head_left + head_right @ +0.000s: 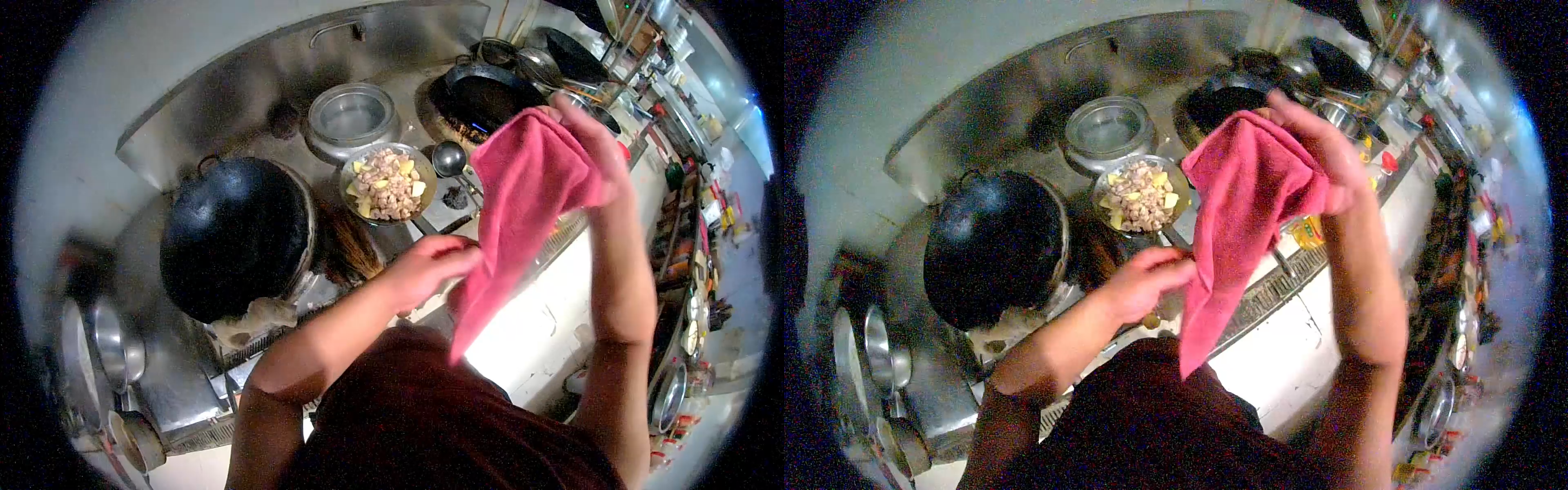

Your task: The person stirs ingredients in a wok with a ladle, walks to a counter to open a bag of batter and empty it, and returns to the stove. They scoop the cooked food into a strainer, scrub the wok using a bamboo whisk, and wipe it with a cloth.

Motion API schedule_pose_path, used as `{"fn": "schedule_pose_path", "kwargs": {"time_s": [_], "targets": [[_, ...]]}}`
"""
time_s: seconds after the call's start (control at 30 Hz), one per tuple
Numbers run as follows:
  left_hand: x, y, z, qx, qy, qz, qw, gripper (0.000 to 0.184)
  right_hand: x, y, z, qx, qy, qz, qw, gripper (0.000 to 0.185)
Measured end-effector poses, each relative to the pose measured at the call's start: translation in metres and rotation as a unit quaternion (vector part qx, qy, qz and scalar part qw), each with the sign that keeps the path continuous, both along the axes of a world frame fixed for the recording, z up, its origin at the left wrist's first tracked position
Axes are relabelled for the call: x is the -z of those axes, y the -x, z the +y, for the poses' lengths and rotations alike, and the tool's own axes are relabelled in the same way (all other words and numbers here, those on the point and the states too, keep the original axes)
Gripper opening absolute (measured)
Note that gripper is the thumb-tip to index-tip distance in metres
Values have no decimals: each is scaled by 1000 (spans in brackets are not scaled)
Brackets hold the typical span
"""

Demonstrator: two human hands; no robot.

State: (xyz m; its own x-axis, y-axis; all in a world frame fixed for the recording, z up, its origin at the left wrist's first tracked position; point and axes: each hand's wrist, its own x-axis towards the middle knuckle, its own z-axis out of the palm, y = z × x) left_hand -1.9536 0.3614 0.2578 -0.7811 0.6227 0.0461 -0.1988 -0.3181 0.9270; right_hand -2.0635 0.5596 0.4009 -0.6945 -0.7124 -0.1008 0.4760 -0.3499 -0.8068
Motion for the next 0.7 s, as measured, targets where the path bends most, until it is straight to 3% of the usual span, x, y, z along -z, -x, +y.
{"fn": "schedule_pose_path", "kwargs": {"time_s": [0.07, 0.13, 0.17, 0.2, 0.23, 0.27, 0.33, 0.4, 0.47, 0.5, 0.53, 0.6, 0.63, 0.7], "targets": [[7, -7, -17, 1, -264, -221, 939, 37, 39, -4, -9, 66, 151, -34, 986, 56], [-9, -16, -36, 33, -278, -246, 928, 45, 138, -20, -31, 133, 188, -82, 970, 64], [-8, -20, -42, -12, -302, -255, 919, 46, 149, -45, -48, 119, 190, -83, 971, 64], [-7, -24, -48, -57, -325, -264, 906, 47, 159, -68, -63, 60, 179, -199, 962, 65], [-6, -27, -50, -122, -276, -180, 936, 41, 164, -77, -69, 25, 172, -258, 950, 65], [-4, -30, -56, -132, -274, -182, 935, 41, 169, -85, -75, -7, 164, -319, 934, 65], [0, -31, -69, -253, -40, -112, 960, 27, 175, -88, -77, -1, 143, -200, 969, 55], [5, -39, -74, -319, -45, -122, 939, 21, 176, -81, -79, -2, 133, -139, 981, 49], [14, -44, -80, -405, 39, -104, 908, 17, 175, -70, -83, -48, -17, -48, 998, 44], [16, -45, -83, -411, 38, -104, 905, 17, 177, -73, -94, 19, -30, -94, 995, 40], [17, -45, -87, -442, 3, -115, 890, 18, 170, -74, -95, 12, -31, -93, 995, 40], [20, -46, -93, -498, -65, -135, 854, 21, 143, -79, -96, -47, -216, 20, 975, 37], [25, -47, -102, -499, -35, -111, 859, 24, 154, -81, -100, -26, -147, -39, 988, 33], [26, -50, -115, -515, -29, -109, 850, 24, 181, -65, -93, 25, -164, -47, 985, 28]]}}
